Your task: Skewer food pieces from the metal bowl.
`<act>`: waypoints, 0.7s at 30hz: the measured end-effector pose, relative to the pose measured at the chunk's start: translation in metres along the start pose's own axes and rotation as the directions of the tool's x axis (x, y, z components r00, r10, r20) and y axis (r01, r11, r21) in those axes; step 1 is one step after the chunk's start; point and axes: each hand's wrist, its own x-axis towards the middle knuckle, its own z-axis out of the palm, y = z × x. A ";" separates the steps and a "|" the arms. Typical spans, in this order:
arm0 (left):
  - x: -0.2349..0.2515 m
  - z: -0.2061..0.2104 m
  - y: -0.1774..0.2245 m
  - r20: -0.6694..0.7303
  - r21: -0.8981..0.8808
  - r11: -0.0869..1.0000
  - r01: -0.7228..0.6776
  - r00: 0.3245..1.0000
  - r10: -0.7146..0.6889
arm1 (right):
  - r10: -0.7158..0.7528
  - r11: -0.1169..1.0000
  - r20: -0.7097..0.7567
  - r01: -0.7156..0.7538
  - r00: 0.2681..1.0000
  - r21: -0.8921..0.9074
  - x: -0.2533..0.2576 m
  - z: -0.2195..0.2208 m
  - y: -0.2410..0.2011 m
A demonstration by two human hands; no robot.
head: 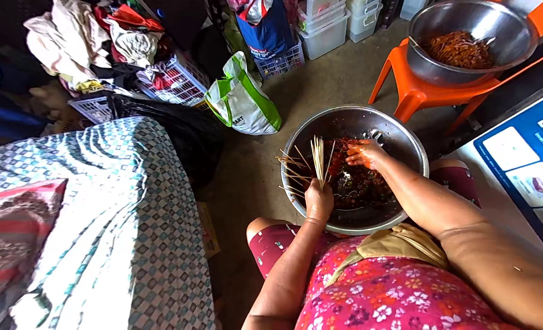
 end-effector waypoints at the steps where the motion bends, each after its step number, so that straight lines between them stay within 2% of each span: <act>1: 0.000 0.000 0.000 -0.004 -0.001 1.000 -0.001 1.000 0.001 | -0.021 0.996 -0.071 0.015 0.997 -0.086 0.004 -0.007 -0.001; 3: 0.000 0.001 0.001 -0.008 0.002 1.000 -0.003 1.000 0.003 | -0.060 0.963 -0.170 0.012 0.984 -0.268 0.010 -0.018 -0.002; 5: 0.001 0.002 0.000 -0.011 0.008 1.000 -0.001 1.000 0.001 | -0.091 0.874 -0.193 -0.014 0.977 -0.485 0.015 -0.023 -0.001; 8: 0.002 0.001 -0.001 -0.004 0.008 1.000 0.011 1.000 -0.011 | -0.088 0.621 -0.152 -0.065 0.984 -0.781 0.012 -0.019 0.001; 10: 0.002 0.001 -0.001 0.000 0.005 1.000 0.010 1.000 -0.010 | -0.026 0.455 -0.115 -0.091 0.993 -0.886 0.003 -0.010 -0.003; 12: 0.002 0.000 0.000 0.007 0.010 1.000 0.005 1.000 -0.005 | 0.014 0.349 -0.074 -0.074 0.997 -0.934 0.000 -0.005 -0.003; 14: 0.002 0.000 -0.001 -0.001 0.005 1.000 0.000 1.000 0.000 | -0.009 0.346 -0.045 -0.039 0.999 -0.937 0.005 -0.005 -0.001; 17: 0.002 0.001 -0.001 -0.006 -0.005 1.000 0.007 1.000 -0.007 | -0.141 0.394 0.023 0.078 0.990 -0.916 0.018 -0.007 0.007; 21: 0.003 0.002 -0.002 0.006 -0.018 1.000 0.003 1.000 -0.003 | -0.214 0.305 0.134 0.197 0.968 -0.932 0.024 0.000 0.020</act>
